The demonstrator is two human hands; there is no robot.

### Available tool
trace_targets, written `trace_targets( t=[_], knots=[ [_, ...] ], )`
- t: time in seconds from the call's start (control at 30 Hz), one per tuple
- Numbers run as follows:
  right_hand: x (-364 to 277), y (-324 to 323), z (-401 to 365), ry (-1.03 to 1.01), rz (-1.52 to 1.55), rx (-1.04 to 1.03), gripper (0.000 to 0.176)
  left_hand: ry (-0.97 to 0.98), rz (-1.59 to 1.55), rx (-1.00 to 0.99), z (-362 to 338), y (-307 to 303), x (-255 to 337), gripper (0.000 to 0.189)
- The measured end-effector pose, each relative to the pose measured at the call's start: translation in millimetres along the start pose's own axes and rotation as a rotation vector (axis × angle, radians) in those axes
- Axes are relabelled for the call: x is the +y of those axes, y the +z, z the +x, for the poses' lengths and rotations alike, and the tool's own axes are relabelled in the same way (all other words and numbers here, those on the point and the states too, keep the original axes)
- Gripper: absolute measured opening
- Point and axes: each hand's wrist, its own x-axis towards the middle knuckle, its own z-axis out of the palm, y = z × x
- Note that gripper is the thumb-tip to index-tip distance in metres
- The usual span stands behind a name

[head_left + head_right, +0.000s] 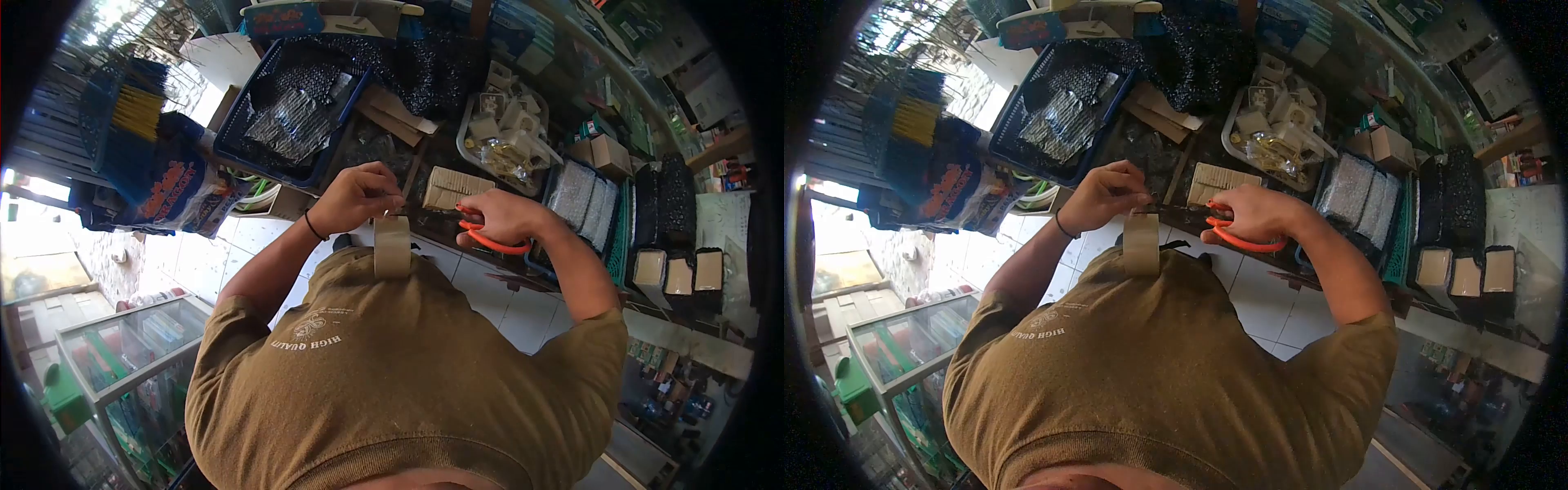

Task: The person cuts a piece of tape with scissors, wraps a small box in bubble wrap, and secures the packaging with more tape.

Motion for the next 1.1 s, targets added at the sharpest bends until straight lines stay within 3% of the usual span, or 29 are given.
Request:
trace_targets(
  t=[0.4, 0.47, 0.9, 0.97, 1.1],
  knots=[
    [1.2, 1.8, 7.6, 0.004, 0.018, 0.017, 0.049, -0.033, -0.122, 0.004, 4.4, 2.8, 0.2, 0.008],
    [0.5, -2.0, 10.5, 0.071, -0.045, -0.076, 0.072, -0.011, -0.085, 0.002, 5.5, 1.7, -2.0, 0.008],
    [2.0, -3.1, 17.7, -0.001, -0.087, -0.029, 0.067, 0.021, 0.008, -0.019, 10.5, -2.8, 0.9, 0.007],
    [-1.0, -2.8, 15.8, -0.046, -0.055, 0.021, 0.052, 0.034, 0.012, -0.025, 11.2, -3.3, 0.9, 0.007],
    [-0.4, -1.6, 15.5, -0.063, -0.066, 0.047, 0.052, 0.084, 0.05, -0.021, 11.9, -2.6, 0.0, 0.006]
  ],
)
